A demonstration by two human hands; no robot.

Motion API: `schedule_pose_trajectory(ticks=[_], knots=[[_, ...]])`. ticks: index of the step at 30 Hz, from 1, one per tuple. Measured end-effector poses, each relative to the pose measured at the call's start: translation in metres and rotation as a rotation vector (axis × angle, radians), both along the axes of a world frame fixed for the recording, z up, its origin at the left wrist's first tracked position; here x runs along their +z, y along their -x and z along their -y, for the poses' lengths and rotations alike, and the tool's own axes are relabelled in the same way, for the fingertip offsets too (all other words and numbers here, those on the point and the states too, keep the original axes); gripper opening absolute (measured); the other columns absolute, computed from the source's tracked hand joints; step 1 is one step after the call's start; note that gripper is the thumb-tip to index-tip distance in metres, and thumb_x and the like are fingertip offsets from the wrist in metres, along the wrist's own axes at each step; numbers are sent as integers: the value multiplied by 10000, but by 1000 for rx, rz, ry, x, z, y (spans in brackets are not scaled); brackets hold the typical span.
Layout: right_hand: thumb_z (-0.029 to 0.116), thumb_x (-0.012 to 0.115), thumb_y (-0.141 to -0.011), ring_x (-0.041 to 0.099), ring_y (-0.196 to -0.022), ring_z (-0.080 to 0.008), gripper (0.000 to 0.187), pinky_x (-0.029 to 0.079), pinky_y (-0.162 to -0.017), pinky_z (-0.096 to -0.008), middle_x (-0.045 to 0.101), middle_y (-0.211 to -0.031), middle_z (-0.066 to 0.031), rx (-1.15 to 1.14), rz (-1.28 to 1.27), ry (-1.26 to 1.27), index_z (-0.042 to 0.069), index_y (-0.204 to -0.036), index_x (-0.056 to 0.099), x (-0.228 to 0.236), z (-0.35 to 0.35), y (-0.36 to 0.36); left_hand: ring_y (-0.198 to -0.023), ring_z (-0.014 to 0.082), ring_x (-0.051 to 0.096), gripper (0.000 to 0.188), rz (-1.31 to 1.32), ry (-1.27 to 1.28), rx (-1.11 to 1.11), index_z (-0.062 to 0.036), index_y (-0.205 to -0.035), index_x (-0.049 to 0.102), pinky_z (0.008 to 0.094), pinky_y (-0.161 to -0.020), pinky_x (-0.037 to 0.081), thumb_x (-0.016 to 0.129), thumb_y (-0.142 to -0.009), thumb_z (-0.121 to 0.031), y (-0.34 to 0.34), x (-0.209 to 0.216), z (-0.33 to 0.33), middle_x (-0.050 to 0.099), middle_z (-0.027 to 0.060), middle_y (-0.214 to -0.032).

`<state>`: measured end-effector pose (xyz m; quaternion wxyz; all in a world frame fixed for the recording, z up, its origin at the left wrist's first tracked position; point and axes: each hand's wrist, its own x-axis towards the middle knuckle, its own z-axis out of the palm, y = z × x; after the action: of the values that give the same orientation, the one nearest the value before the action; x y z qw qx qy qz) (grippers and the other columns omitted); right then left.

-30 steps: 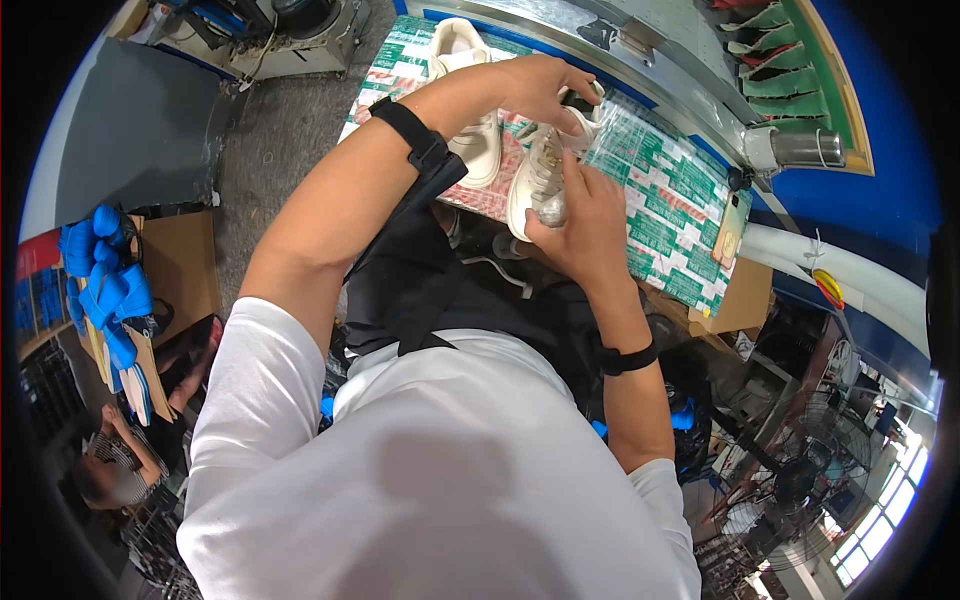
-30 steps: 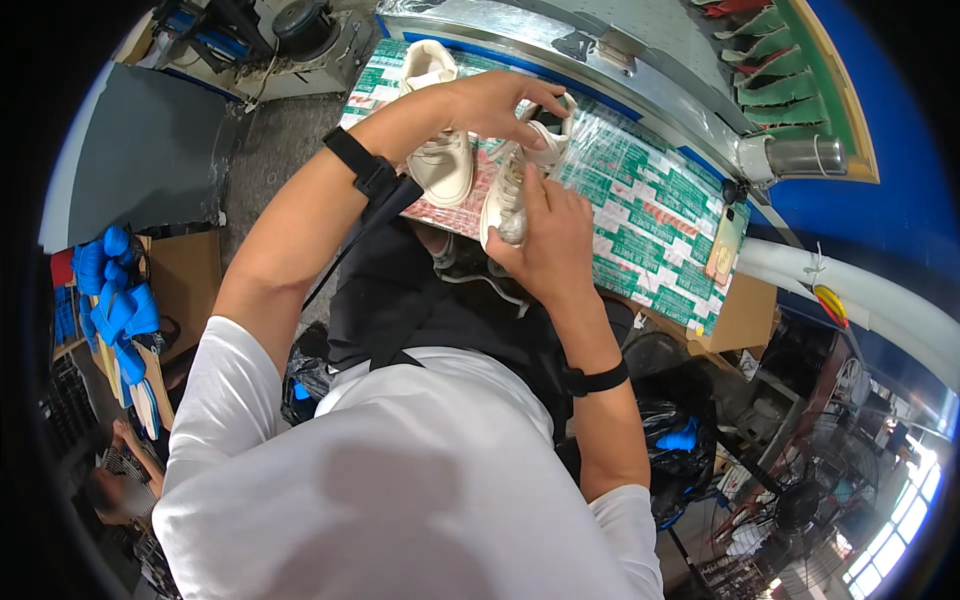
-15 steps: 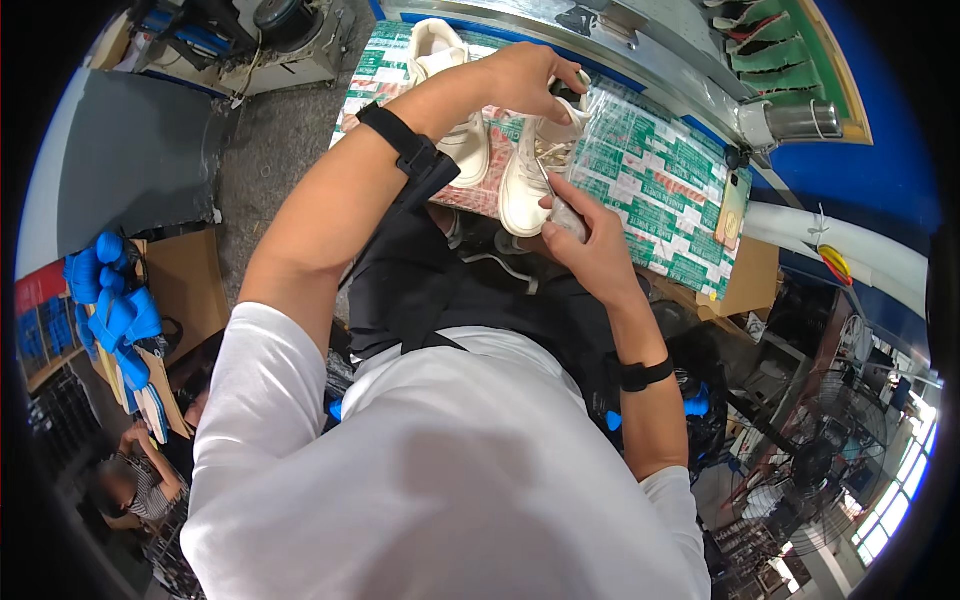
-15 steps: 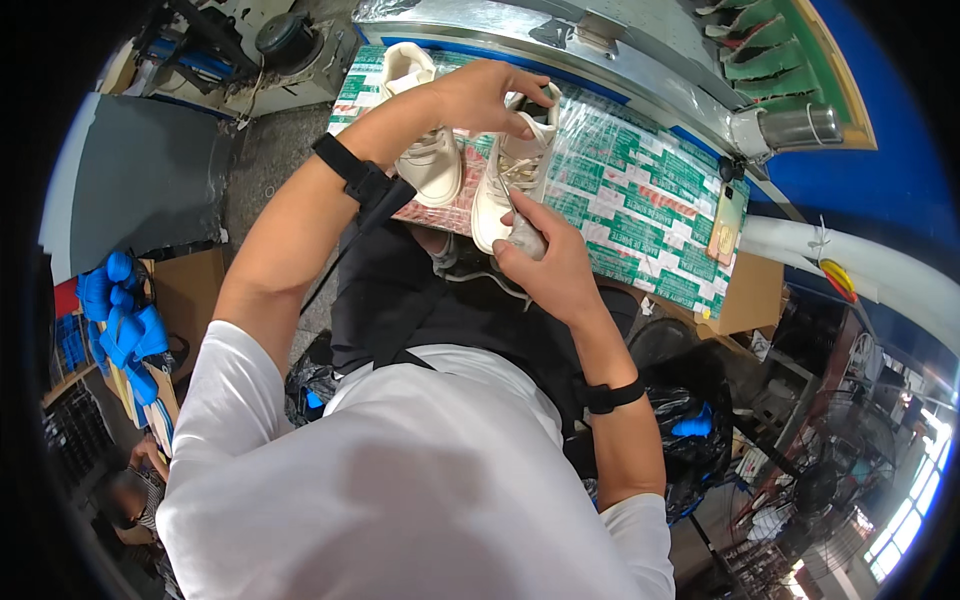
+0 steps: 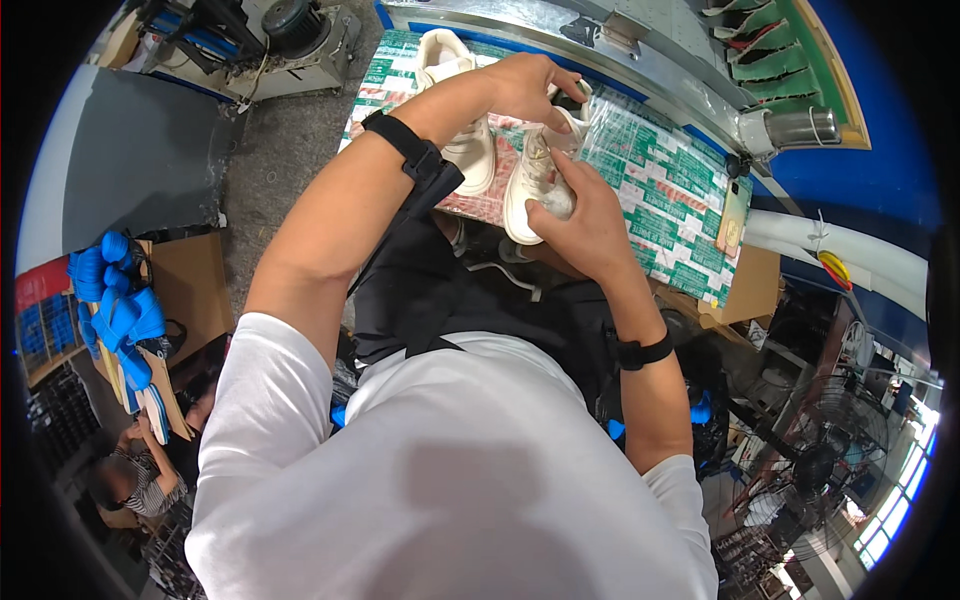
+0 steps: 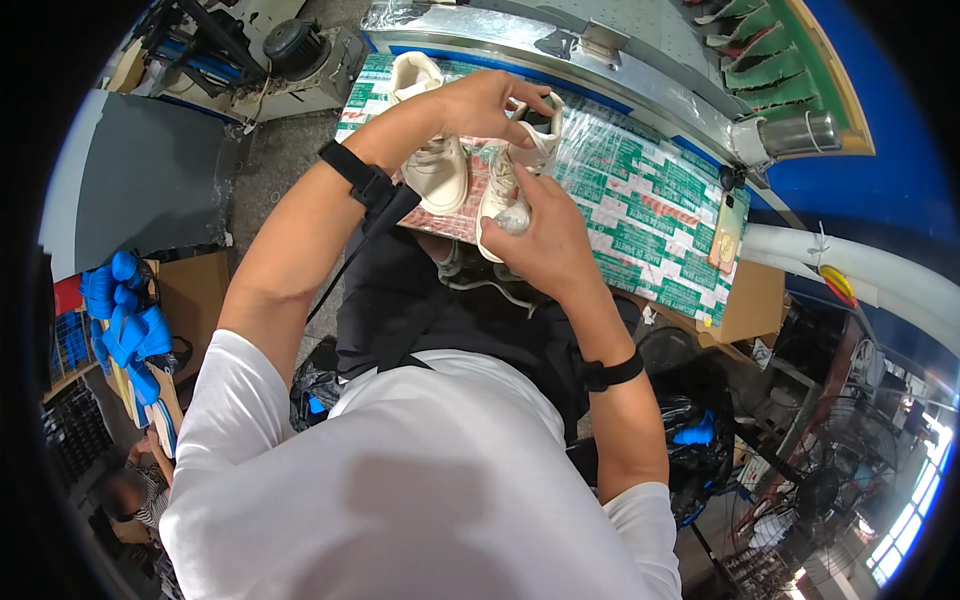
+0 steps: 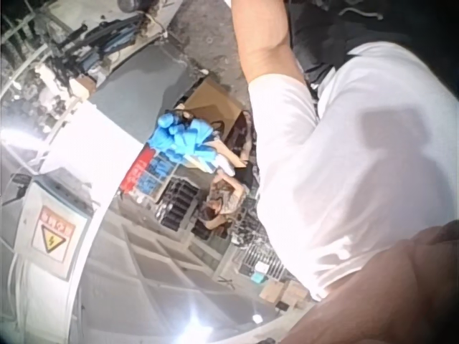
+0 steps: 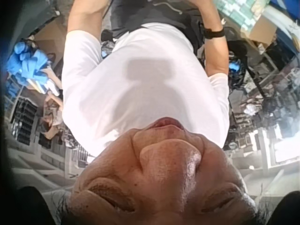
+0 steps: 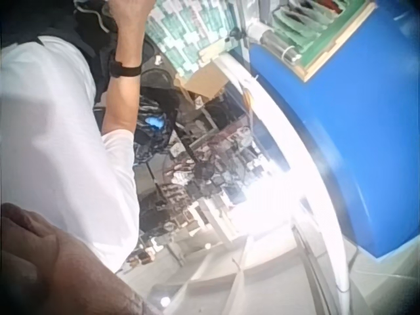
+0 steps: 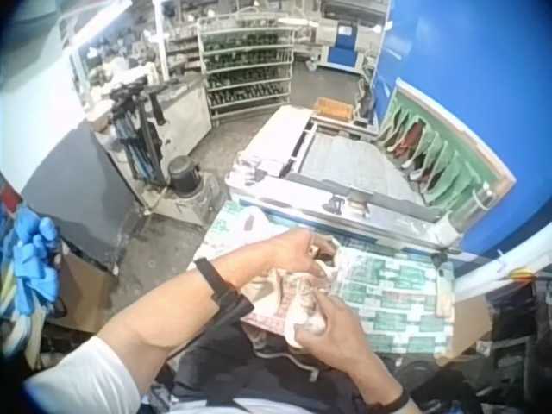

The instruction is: Checking and lacing shoes in a manufacturing facility.

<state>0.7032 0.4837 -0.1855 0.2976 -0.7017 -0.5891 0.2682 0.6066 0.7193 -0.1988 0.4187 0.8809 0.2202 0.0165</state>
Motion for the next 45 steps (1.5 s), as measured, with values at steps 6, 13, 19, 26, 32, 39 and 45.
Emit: schedule_pose_trajectory(ticks=[6, 13, 19, 26, 32, 39, 45], knots=[[329, 849, -825, 731, -1149, -434, 801, 573, -1041, -468, 741, -1228, -269, 67, 66, -17, -116, -1458, 644, -1, -12, 12, -1354, 358, 696, 657, -18, -10, -1, -219, -1447, 791, 452, -1119, 586, 972, -817, -262, 1, 6, -4, 547, 28, -1737], [209, 820, -901, 745, -1092, -243, 636, 577, -988, -370, 774, -1215, -141, 6, -338, 59, -47, -1466, 682, -14, -11, 27, -1373, 359, 693, 669, -2, -21, 7, -218, -1452, 788, 455, -1133, 580, 967, -808, -245, -10, 0, -1, 545, 27, -1738], [183, 732, -949, 688, -1139, -150, 617, 552, -1004, -327, 763, -1269, -88, 252, -499, 198, -17, -1529, 662, 2, 27, -4, -1437, 368, 660, 694, -1, 19, 34, -223, -1478, 773, 461, -1154, 571, 964, -811, -258, -5, -5, -7, 517, 56, -1756], [230, 794, -917, 706, -1246, -291, 771, 544, -1086, -398, 706, -1385, -215, -265, -371, -50, -107, -1574, 569, -27, 32, -33, -1457, 413, 636, 696, -26, -5, 97, -195, -1519, 739, 475, -1167, 570, 932, -881, -395, -5, 7, 11, 471, 78, -1784], [277, 827, -891, 701, -1223, -328, 830, 547, -1064, -417, 700, -1304, -205, -185, -236, -78, -106, -1577, 560, -31, 26, -30, -1296, 369, 740, 680, 71, -122, 110, -192, -1450, 779, 443, -1110, 588, 916, -840, -459, -9, -18, 16, 557, 108, -1715], [334, 893, -785, 680, -1045, -407, 890, 533, -937, -513, 678, -1148, -219, 33, 365, -142, -104, -1501, 599, -14, 23, -38, -1131, 348, 793, 621, 98, -151, 182, -182, -1379, 812, 431, -1025, 611, 878, -812, -428, -13, -18, 20, 627, 99, -1654], [313, 888, -809, 686, -1057, -407, 881, 550, -957, -487, 686, -1123, -212, 28, 220, 168, -83, -1536, 588, 51, 85, -46, -1296, 356, 749, 601, 89, -63, 154, -166, -1466, 758, 441, -1106, 591, 873, -896, -318, -12, -14, 17, 600, 123, -1681]])
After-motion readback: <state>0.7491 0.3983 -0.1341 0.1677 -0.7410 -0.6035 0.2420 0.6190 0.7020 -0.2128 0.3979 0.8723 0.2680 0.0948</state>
